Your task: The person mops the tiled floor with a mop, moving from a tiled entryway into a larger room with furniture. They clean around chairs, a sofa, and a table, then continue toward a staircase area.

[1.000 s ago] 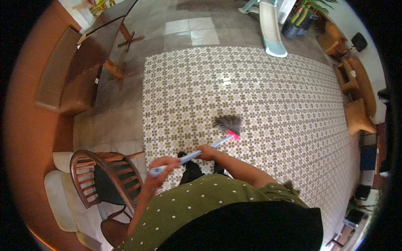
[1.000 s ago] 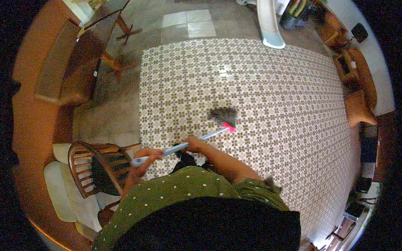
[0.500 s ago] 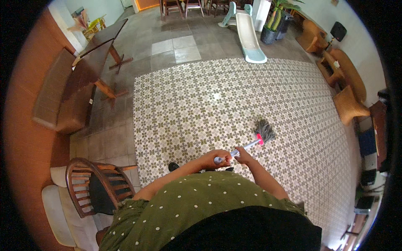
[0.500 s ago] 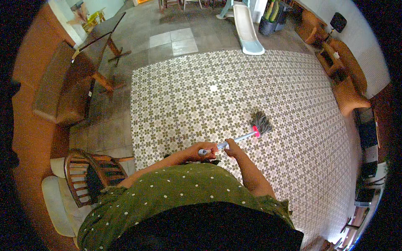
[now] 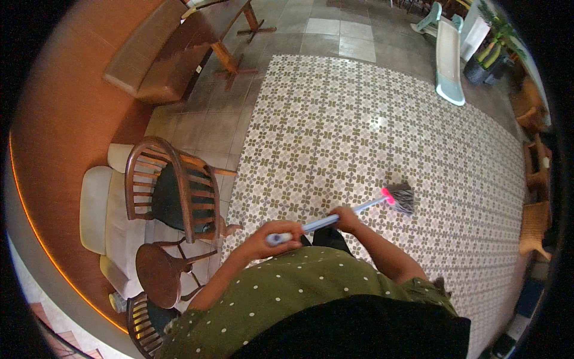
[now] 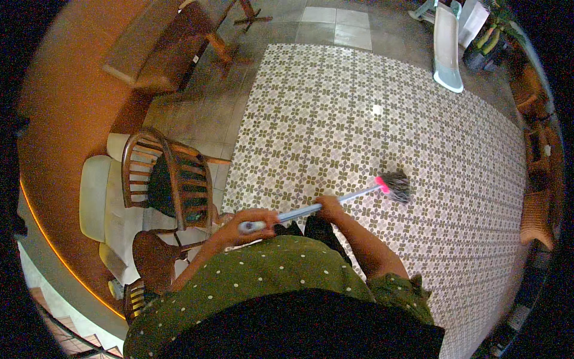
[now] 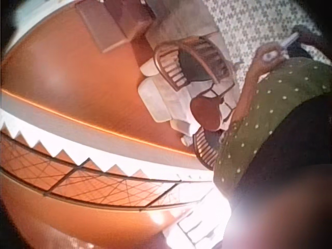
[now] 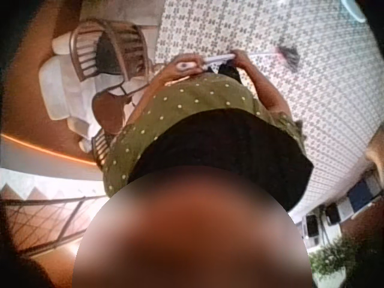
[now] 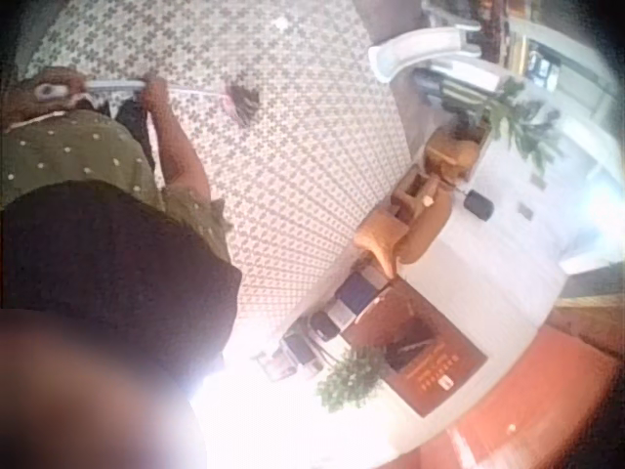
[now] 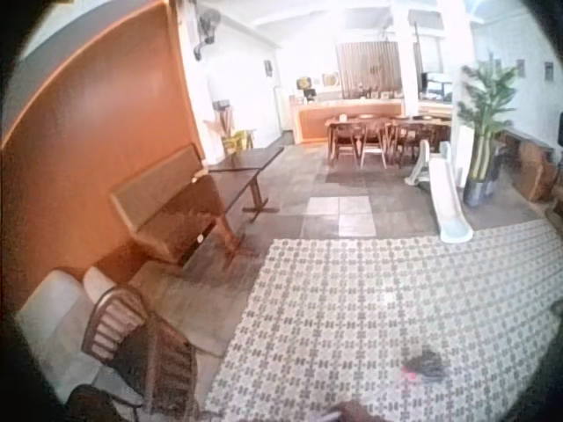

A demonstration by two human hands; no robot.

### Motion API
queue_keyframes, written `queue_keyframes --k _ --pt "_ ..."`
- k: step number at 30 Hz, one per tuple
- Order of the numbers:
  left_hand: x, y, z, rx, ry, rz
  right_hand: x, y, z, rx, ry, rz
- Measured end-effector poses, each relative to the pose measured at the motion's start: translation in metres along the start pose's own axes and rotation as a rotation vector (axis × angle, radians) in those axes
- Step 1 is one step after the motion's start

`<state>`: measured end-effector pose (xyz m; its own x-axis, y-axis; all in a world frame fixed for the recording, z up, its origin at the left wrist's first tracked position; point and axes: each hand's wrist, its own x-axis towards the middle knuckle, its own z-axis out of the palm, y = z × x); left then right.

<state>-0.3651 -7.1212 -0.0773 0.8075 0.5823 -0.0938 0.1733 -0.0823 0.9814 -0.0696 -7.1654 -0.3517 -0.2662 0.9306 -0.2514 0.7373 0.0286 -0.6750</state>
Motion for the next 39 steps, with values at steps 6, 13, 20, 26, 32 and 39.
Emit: queue_keyframes --k 6,13,20,26,32,39 --pt "-0.140 0.087 -0.036 0.277 0.461 -0.166 0.066 -0.187 0.084 0.345 -0.197 -0.374" --pt "-0.245 0.093 -0.012 0.530 0.720 -0.252 0.102 -0.334 0.186 0.383 -0.450 -0.490" --pt "-0.338 0.024 -0.013 0.389 0.915 -0.147 0.097 -0.400 0.235 0.028 -0.492 -0.433" --pt "-0.373 0.005 -0.046 0.012 0.780 0.076 0.058 -0.409 0.212 -0.135 -0.365 -0.263" --pt "-0.291 -0.003 -0.034 -0.023 0.242 0.103 -0.042 -0.294 0.180 0.011 -0.251 0.061" --pt "-0.167 -0.070 0.084 -0.048 -0.321 0.026 -0.184 -0.112 0.179 0.061 0.130 0.517"
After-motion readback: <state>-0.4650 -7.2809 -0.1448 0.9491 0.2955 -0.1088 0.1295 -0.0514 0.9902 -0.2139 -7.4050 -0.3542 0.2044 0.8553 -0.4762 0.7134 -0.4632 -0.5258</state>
